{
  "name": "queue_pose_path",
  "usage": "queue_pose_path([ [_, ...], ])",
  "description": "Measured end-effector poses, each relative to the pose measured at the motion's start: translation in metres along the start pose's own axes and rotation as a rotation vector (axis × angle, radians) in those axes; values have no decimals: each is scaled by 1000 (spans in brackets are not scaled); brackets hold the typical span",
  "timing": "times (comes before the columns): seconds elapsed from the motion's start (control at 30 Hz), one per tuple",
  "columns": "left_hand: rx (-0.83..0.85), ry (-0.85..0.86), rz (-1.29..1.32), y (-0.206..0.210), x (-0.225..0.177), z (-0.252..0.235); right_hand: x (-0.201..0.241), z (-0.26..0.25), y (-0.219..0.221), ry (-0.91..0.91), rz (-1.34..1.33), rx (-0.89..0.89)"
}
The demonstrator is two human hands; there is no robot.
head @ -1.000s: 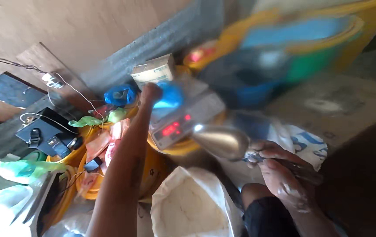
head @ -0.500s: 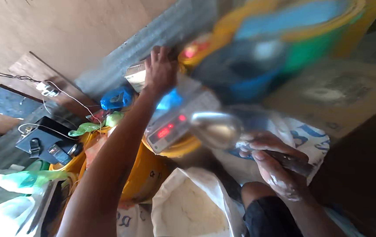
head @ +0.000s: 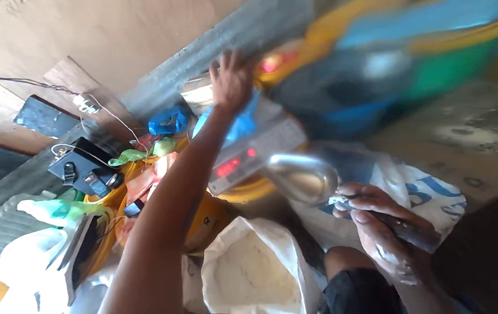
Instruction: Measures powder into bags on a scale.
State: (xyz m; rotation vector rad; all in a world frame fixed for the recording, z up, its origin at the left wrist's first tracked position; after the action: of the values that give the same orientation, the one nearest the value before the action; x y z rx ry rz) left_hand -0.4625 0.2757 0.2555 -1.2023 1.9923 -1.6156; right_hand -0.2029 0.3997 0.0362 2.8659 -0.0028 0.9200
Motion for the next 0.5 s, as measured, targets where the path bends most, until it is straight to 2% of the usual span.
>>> queue_pose_path([
  [0.07, -77, -185, 203, -6, 2, 22, -1, -17, -10, -46, 44, 38],
  [0.1, -63, -311, 335, -4, 5, 32, -2, -31, -14, -73, 78, 53],
  [0.17, 61, -516, 598, 9, 14, 46, -3, -62, -16, -114, 135, 69],
  [0.2, 116, -552, 707, 19, 22, 50, -6, -80, -14, -132, 154, 85],
  [0.27, 184, -551, 843, 35, 34, 52, -16, -112, -10, -166, 159, 96],
  [0.37, 202, -509, 861, 30, 39, 61, -41, -150, -4, -212, 97, 130],
  [0.5, 218, -414, 865, 24, 39, 74, -77, -181, 15, -72, -95, 130],
])
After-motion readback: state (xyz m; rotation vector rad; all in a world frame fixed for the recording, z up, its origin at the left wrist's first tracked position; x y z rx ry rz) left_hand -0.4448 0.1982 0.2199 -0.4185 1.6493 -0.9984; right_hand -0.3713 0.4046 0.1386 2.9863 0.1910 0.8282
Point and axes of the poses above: each hand's wrist, its own z-axis away from the middle knuckle, its own y-axis out of the palm, x = y × z, the point moved 2 cm from there along -z, towards the middle knuckle, and after that the axes turned 13 degrees about x, right-handed, at the moved point
